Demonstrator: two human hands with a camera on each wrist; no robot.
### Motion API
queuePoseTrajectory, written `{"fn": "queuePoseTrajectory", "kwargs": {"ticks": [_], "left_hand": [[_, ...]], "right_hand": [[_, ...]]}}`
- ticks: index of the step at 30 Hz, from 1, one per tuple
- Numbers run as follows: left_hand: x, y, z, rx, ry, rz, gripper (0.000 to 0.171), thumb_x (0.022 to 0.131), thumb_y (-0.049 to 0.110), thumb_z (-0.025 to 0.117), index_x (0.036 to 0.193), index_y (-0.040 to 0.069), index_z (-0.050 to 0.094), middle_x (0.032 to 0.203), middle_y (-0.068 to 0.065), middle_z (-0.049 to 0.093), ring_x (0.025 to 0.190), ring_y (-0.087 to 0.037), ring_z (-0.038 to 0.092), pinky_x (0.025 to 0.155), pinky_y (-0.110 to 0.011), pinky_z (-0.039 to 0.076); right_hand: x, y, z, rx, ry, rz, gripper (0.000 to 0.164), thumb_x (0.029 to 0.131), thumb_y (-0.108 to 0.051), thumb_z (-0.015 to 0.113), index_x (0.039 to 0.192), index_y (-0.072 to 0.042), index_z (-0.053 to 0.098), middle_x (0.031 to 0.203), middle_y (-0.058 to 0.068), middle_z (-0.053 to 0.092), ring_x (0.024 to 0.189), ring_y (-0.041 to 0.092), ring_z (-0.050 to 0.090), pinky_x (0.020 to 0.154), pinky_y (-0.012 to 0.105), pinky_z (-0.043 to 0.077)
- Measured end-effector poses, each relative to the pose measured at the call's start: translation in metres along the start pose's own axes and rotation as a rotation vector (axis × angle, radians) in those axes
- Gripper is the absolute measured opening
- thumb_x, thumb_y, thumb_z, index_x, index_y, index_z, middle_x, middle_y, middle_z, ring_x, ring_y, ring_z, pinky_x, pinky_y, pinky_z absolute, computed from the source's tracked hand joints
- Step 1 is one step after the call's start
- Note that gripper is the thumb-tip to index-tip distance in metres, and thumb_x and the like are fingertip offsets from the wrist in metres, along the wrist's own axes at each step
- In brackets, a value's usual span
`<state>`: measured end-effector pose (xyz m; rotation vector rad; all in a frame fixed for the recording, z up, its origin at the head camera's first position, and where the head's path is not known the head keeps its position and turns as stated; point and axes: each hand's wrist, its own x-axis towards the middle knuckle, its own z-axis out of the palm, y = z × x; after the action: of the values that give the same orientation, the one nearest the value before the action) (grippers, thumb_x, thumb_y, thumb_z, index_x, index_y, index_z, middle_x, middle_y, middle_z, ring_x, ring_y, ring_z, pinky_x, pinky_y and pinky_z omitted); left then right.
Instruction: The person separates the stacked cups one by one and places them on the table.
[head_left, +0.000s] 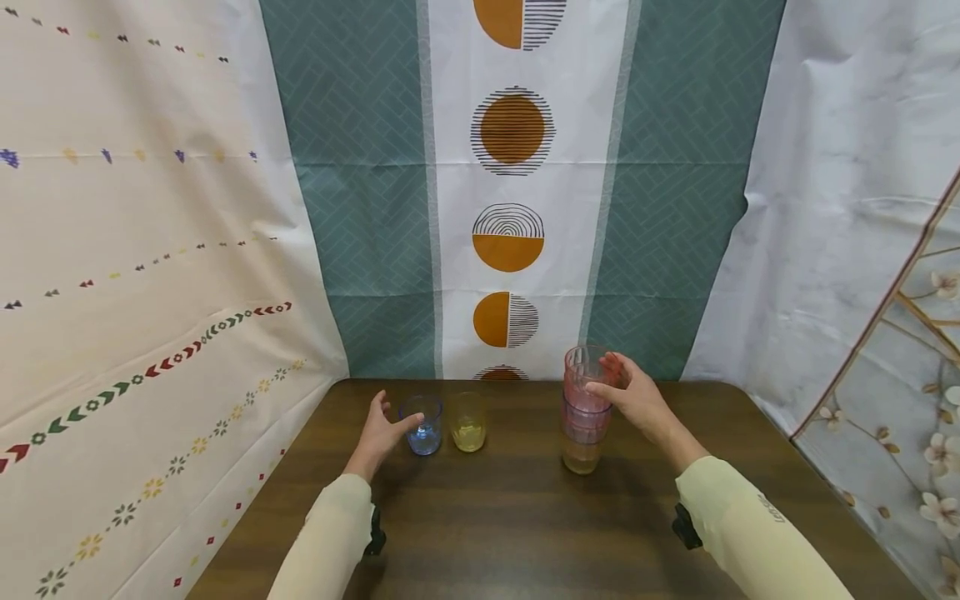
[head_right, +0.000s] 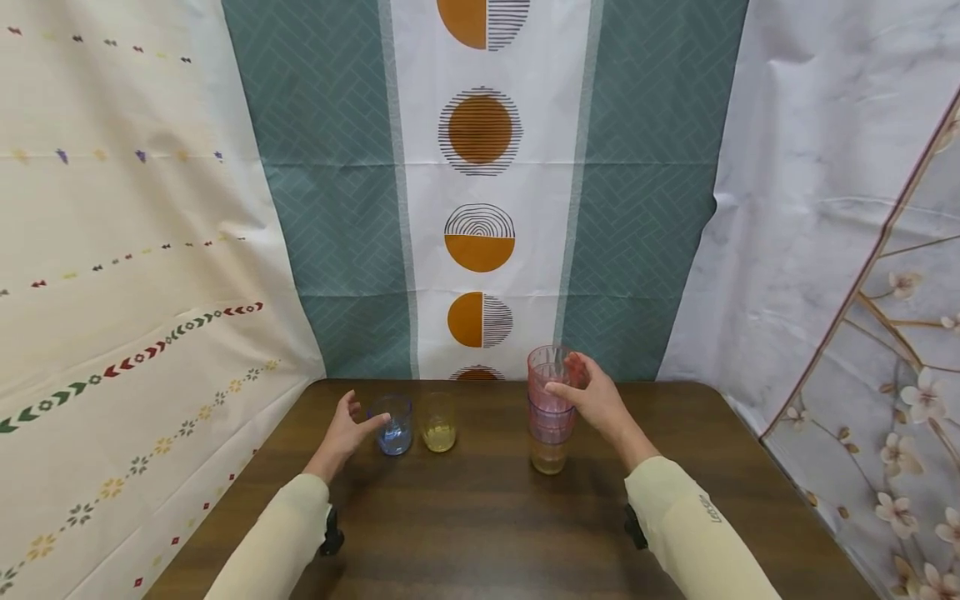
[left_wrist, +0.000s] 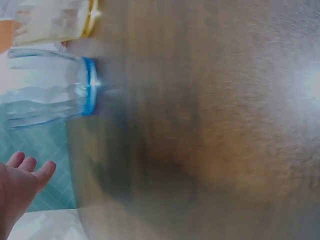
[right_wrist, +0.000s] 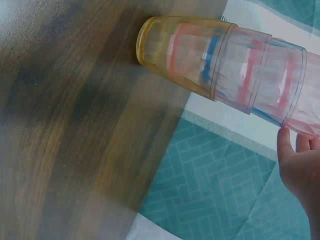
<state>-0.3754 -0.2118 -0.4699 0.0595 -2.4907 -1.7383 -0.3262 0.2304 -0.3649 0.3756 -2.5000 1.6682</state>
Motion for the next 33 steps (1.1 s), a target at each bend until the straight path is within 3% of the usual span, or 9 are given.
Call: {"fn": "queuePoseTrajectory", "kwargs": {"ticks": [3, 13, 18, 33], "left_hand": [[0.000, 0.010, -0.003, 0.005, -0.003, 0.024, 0.107, 0.087, 0.039, 0.076, 0.158, 0.007, 0.004, 0.160, -0.025, 0.015, 0.146, -0.045, 0.016, 0.114, -0.060, 0.022], [-0.003, 0.053, -0.003, 0.017, -0.051, 0.090, 0.104, 0.086, 0.043, 0.076, 0.159, 0.009, 0.009, 0.160, -0.020, 0.021, 0.146, -0.041, 0.018, 0.114, -0.058, 0.025], [0.003, 0.072, 0.001, 0.033, -0.058, 0.137, 0.100, 0.086, 0.042, 0.077, 0.158, 0.011, 0.014, 0.159, -0.017, 0.026, 0.146, -0.037, 0.021, 0.114, -0.056, 0.026], [0.006, 0.137, 0.050, 0.052, -0.159, 0.232, 0.089, 0.086, 0.039, 0.077, 0.156, 0.018, 0.025, 0.155, -0.009, 0.036, 0.144, -0.029, 0.030, 0.113, -0.052, 0.031]], "right_hand": [[0.009, 0.019, -0.001, -0.006, 0.013, -0.018, 0.090, 0.091, -0.034, 0.074, 0.155, 0.001, 0.022, 0.156, 0.022, 0.033, 0.144, 0.040, 0.029, 0.113, 0.056, 0.027], [0.005, 0.013, -0.003, 0.030, -0.001, -0.015, 0.085, 0.093, -0.017, 0.072, 0.154, 0.006, 0.018, 0.156, 0.027, 0.028, 0.143, 0.045, 0.026, 0.112, 0.060, 0.026], [0.007, 0.020, 0.000, -0.004, 0.005, -0.017, 0.091, 0.091, -0.024, 0.075, 0.155, 0.003, 0.016, 0.157, 0.025, 0.029, 0.143, 0.044, 0.026, 0.112, 0.059, 0.028], [0.011, 0.041, 0.005, -0.029, 0.009, -0.006, 0.084, 0.090, -0.030, 0.075, 0.153, 0.001, 0.028, 0.147, 0.027, 0.043, 0.134, 0.043, 0.040, 0.106, 0.059, 0.037]]}}
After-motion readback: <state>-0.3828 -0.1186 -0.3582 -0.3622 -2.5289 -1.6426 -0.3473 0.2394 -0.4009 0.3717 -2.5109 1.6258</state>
